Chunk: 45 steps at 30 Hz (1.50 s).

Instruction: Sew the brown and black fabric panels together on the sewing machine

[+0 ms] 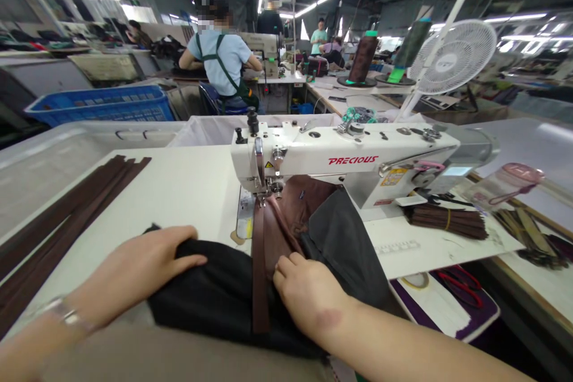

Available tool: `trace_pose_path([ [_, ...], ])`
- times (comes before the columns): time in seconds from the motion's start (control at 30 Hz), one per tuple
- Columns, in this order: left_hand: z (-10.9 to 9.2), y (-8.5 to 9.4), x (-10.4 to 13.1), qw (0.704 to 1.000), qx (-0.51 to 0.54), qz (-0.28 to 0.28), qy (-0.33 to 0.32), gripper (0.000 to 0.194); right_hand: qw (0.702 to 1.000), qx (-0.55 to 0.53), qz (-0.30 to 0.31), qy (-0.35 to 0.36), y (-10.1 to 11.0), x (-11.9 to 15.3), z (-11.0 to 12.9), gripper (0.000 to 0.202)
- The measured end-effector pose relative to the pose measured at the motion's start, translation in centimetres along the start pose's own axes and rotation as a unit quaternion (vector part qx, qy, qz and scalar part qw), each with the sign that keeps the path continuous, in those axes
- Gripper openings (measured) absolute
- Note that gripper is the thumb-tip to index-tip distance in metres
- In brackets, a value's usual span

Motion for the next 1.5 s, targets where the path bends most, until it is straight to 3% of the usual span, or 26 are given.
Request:
trace_pose_path([
  [0.07, -2.9, -0.2, -2.3, 0.998, -0.030, -0.002, -0.061, 0.028, 1.000, -0.001, -0.016, -0.009, 0.1, 0.2, 0.0, 0.015],
  [0.13, -5.1, -0.5, -3.1, 0.995, -0.030, -0.033, -0.087, 0.031, 0.999, -0.006, -0.031, -0.008, 0.0, 0.6, 0.0, 0.027],
  [0.3, -8.6, -2.6, -1.5, 0.986, 0.062, -0.032, -0.148, 0.016, 0.997, -0.005, -0.074, 0.017, -0.7, 1.4, -0.3, 0.042],
  [0.4, -9.9, -3.0, -0.3, 0.965, 0.115, -0.075, -0.221, 0.026, 0.993, -0.007, -0.110, 0.028, -0.9, 1.5, -0.4, 0.039],
  [0.5, -11.2, -3.8, 0.6, 0.940, 0.116, -0.067, -0.313, 0.028, 0.989, -0.028, -0.140, 0.024, -0.6, 1.4, -0.6, 0.030],
  [0.6, -12.2, -4.3, 0.9, 0.930, 0.079, -0.038, -0.357, 0.023, 0.988, -0.055, -0.142, 0.025, -0.4, 1.3, -0.8, 0.030],
  [0.67, -12.5, -4.1, 0.7, 0.934, 0.079, -0.026, -0.346, 0.025, 0.986, -0.069, -0.145, 0.040, -0.2, 1.4, -0.7, 0.032],
  [0.83, -10.5, -3.7, -1.1, 0.957, 0.218, -0.013, -0.191, 0.037, 0.980, -0.093, -0.157, 0.075, 0.0, 1.8, -0.7, 0.031],
  [0.97, -10.0, -4.3, -1.5, 0.950, 0.265, 0.017, -0.166, 0.037, 0.980, -0.093, -0.154, 0.082, 0.1, 1.7, -0.7, 0.029],
  [1.2, -10.6, -4.2, -1.2, 0.953, 0.232, 0.007, -0.195, 0.039, 0.982, -0.090, -0.146, 0.083, -0.2, 1.7, -0.7, 0.030],
  [1.37, -12.4, -4.3, 1.0, 0.945, 0.143, -0.025, -0.293, 0.026, 0.982, -0.069, -0.151, 0.089, 0.2, 2.2, -0.9, 0.029],
  [1.5, -12.9, -4.8, 2.1, 0.940, 0.083, -0.035, -0.329, 0.029, 0.981, -0.049, -0.160, 0.095, 0.4, 2.8, -1.1, 0.030],
])
Point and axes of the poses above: each hand's wrist, its own x-axis away from the middle knuckle, its own y-axis out of the back of the hand, z = x × y, the point moved 8 cm from there along -x, towards the middle knuckle, and after that the axes turned 9 degrees about y, right-handed, at the moved point
